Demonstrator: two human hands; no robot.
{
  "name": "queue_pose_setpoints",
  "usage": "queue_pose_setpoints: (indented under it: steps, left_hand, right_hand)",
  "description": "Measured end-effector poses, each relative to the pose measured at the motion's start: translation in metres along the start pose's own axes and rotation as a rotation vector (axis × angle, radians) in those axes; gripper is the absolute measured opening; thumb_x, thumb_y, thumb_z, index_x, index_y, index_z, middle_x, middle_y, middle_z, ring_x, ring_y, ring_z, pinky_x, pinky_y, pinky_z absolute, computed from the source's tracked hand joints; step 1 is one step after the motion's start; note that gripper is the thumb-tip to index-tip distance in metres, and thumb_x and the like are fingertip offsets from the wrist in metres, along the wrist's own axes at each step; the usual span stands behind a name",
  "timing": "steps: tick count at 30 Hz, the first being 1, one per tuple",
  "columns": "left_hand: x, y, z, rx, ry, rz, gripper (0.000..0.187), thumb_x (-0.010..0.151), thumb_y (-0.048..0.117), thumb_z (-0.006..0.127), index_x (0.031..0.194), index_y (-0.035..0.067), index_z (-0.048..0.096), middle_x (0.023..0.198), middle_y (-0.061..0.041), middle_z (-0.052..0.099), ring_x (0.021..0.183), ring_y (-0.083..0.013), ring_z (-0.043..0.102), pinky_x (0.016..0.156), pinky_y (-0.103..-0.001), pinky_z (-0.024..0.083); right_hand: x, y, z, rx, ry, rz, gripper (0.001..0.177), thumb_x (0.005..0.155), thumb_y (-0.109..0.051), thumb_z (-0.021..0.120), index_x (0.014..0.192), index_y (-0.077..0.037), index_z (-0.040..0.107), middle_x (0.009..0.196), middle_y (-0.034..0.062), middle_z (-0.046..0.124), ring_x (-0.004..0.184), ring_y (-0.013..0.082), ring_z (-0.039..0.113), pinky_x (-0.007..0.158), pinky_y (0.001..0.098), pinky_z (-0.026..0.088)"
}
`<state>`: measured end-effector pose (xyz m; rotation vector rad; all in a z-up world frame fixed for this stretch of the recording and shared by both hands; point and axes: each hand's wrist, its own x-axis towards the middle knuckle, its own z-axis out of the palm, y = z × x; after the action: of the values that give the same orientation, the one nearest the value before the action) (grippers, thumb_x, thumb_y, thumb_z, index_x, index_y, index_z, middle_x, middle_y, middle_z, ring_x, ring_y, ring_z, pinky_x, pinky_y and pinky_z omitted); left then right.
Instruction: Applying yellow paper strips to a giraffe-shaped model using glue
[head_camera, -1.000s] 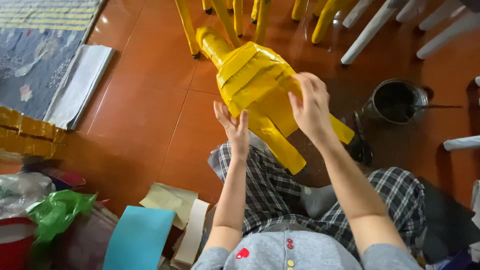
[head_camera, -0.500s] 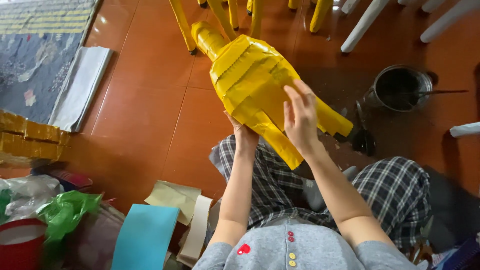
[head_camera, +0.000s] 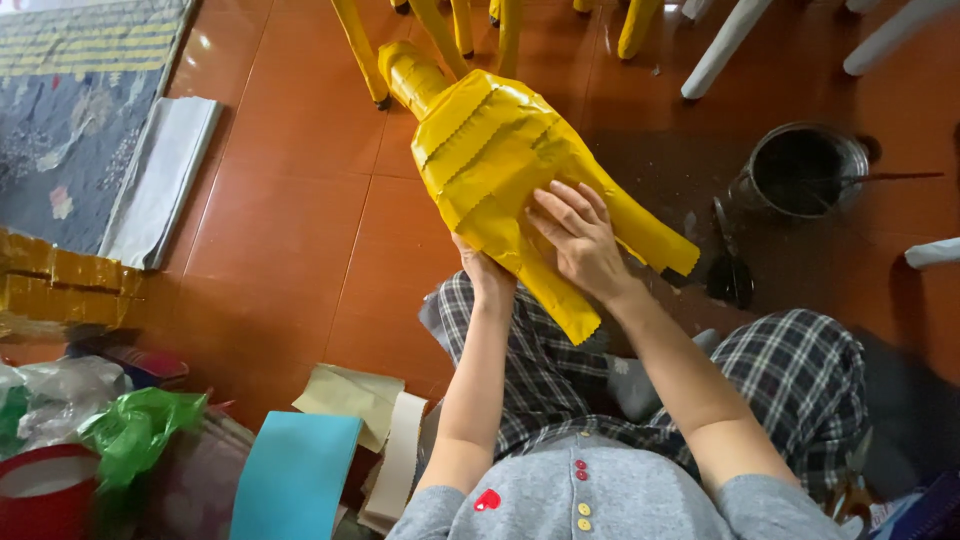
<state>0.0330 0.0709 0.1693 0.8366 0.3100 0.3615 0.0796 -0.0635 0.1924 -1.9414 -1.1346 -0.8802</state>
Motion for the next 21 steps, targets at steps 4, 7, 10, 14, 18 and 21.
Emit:
queue_pose_setpoints:
  steps: [4, 7, 10, 14, 18, 21]
  left_hand:
    - [-0.002, 0.000, 0.000, 0.011, -0.004, 0.003, 0.068, 0.098, 0.058, 0.041, 0.155, 0.033, 0.012, 0.153, -0.019, 0.026, 0.134, -0.0481, 0.037, 0.100, -0.071, 0.030]
    - [-0.001, 0.001, 0.001, 0.014, -0.020, 0.004, 0.068, 0.098, 0.057, 0.042, 0.155, 0.033, 0.012, 0.153, -0.019, 0.026, 0.133, -0.0478, 0.037, 0.100, -0.070, 0.030]
    - [-0.001, 0.002, 0.002, 0.019, -0.038, -0.001, 0.068, 0.098, 0.057, 0.042, 0.154, 0.032, 0.013, 0.152, -0.019, 0.027, 0.133, -0.0475, 0.037, 0.100, -0.070, 0.031]
    - [0.001, 0.002, 0.004, 0.031, -0.059, -0.010, 0.067, 0.098, 0.056, 0.042, 0.154, 0.032, 0.013, 0.151, -0.019, 0.027, 0.133, -0.0470, 0.038, 0.100, -0.069, 0.031]
    - [0.000, 0.003, 0.002, 0.044, -0.066, -0.013, 0.067, 0.098, 0.056, 0.042, 0.154, 0.032, 0.014, 0.151, -0.019, 0.028, 0.132, -0.0467, 0.038, 0.100, -0.069, 0.031]
    - [0.001, 0.002, 0.000, 0.055, -0.058, -0.009, 0.066, 0.098, 0.055, 0.043, 0.154, 0.032, 0.014, 0.150, -0.018, 0.028, 0.132, -0.0464, 0.039, 0.100, -0.069, 0.031]
  right_hand:
    - [-0.008, 0.004, 0.003, 0.006, -0.037, 0.016, 0.042, 0.086, 0.005, 0.049, 0.118, -0.011, 0.070, 0.134, 0.0078, 0.058, 0.130, 0.0257, 0.050, 0.113, 0.0422, 0.029]
    - [-0.009, 0.006, 0.003, 0.000, -0.057, 0.025, 0.036, 0.089, 0.002, 0.048, 0.115, -0.010, 0.071, 0.130, 0.0083, 0.059, 0.127, 0.0263, 0.053, 0.109, 0.0413, 0.035]
    - [-0.009, 0.005, 0.002, 0.008, -0.070, 0.044, 0.032, 0.091, 0.001, 0.048, 0.112, -0.008, 0.071, 0.126, 0.0090, 0.059, 0.122, 0.0274, 0.055, 0.102, 0.0398, 0.041]
    - [-0.012, 0.008, 0.011, 0.163, -0.074, 0.124, 0.029, 0.086, 0.008, 0.051, 0.108, 0.000, 0.069, 0.118, 0.0132, 0.058, 0.107, 0.0332, 0.060, 0.090, 0.0385, 0.051]
    - [0.000, 0.000, 0.029, 0.181, 0.049, 0.211, 0.022, 0.087, -0.009, 0.062, 0.109, -0.008, 0.066, 0.109, 0.0104, 0.057, 0.085, 0.0313, 0.064, 0.075, 0.0381, 0.053]
    - [0.004, 0.000, 0.035, 0.383, -0.043, 0.411, 0.020, 0.091, -0.022, 0.068, 0.104, -0.008, 0.061, 0.085, 0.0139, 0.058, 0.079, 0.0363, 0.063, 0.072, 0.0429, 0.050]
